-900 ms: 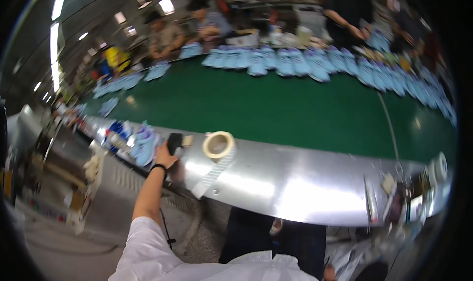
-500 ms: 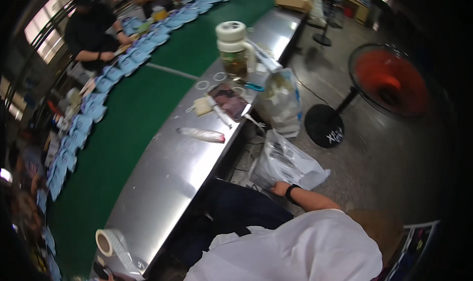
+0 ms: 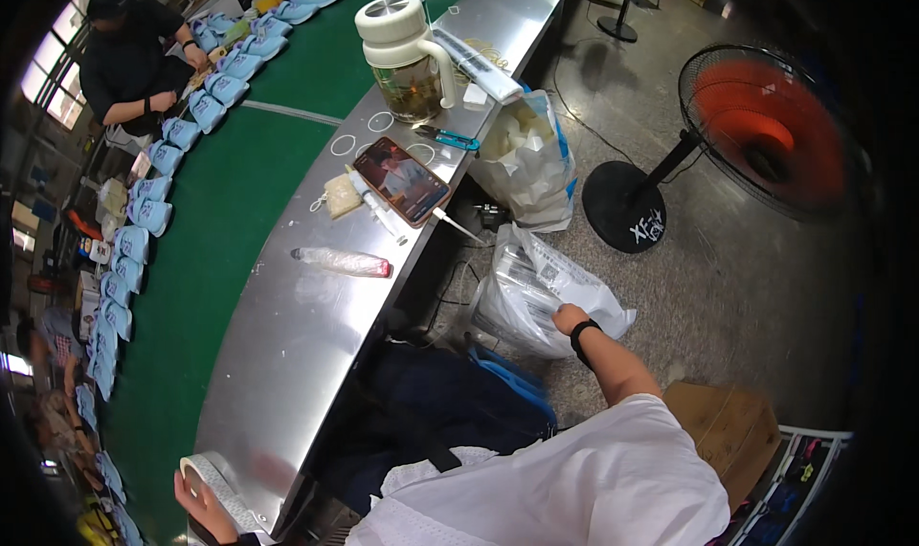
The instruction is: The person prepares a clear plastic bag by unfolding and smoothing it on a metal table. They then pick up a pair of light blue sneakers from the assembly line and place them into the bag. The task is performed in a factory setting with other workers visible in the background.
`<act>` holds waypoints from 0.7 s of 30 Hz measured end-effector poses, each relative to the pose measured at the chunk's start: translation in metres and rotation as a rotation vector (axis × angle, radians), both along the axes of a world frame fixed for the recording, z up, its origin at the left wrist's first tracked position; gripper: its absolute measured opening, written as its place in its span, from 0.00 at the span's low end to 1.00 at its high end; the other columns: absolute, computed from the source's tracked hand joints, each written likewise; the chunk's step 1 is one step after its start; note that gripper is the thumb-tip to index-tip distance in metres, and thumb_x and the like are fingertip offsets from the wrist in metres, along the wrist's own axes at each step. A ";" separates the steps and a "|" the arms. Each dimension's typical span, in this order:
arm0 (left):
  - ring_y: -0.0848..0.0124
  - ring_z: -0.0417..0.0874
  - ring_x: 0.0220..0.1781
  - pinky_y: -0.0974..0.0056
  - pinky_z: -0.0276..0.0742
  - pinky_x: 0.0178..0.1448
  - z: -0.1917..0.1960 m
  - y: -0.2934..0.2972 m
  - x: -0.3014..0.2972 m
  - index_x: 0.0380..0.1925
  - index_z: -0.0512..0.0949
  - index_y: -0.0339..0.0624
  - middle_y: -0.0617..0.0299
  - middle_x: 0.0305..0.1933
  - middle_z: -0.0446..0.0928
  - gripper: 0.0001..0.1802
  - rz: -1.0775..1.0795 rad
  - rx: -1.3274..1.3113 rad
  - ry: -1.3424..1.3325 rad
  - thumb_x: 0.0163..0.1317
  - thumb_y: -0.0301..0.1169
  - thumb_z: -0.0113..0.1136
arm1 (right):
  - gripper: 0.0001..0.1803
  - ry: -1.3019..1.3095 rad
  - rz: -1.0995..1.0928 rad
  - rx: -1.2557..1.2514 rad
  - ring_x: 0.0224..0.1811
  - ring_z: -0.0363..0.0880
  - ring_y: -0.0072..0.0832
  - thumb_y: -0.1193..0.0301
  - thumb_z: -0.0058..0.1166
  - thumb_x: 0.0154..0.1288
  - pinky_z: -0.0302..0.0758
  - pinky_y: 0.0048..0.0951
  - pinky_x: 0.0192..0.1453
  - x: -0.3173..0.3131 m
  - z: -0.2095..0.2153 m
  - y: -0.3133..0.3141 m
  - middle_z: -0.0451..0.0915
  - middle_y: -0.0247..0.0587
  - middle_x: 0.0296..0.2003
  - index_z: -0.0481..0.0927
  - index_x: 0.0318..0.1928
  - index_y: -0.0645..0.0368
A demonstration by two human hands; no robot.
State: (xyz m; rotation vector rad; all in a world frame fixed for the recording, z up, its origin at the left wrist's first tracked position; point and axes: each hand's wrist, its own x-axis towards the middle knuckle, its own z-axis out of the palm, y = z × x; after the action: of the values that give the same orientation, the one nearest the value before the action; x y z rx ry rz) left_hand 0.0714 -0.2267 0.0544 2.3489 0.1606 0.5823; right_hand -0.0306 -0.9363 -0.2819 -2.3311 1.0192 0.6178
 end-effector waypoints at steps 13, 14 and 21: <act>0.54 0.71 0.53 0.56 0.69 0.57 -0.023 -0.359 0.109 0.48 0.74 0.38 0.51 0.53 0.71 0.27 -0.889 0.364 0.360 0.42 0.20 0.64 | 0.18 0.066 0.177 0.191 0.49 0.77 0.49 0.65 0.40 0.63 0.72 0.44 0.55 0.064 -0.080 0.027 0.78 0.58 0.45 0.81 0.43 0.61; 0.54 0.71 0.53 0.56 0.69 0.56 -0.027 -0.366 0.113 0.48 0.74 0.38 0.52 0.53 0.71 0.27 -0.874 0.409 0.335 0.42 0.20 0.65 | 0.17 0.022 0.107 0.205 0.48 0.78 0.49 0.65 0.41 0.63 0.73 0.43 0.54 0.063 -0.082 0.027 0.78 0.59 0.44 0.80 0.42 0.61; 0.61 0.70 0.41 0.61 0.68 0.47 -0.036 -0.389 0.115 0.48 0.72 0.40 0.55 0.38 0.67 0.31 -0.719 0.377 0.502 0.38 0.19 0.69 | 0.17 0.224 0.272 0.195 0.59 0.68 0.50 0.67 0.40 0.65 0.72 0.49 0.57 0.065 -0.164 0.023 0.68 0.50 0.56 0.75 0.52 0.53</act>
State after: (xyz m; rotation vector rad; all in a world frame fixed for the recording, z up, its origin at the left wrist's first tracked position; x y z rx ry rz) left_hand 0.1868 -0.6155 0.0181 2.6287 -0.5976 -0.3595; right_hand 0.0346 -0.9132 -0.4457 -2.2788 0.7002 1.0550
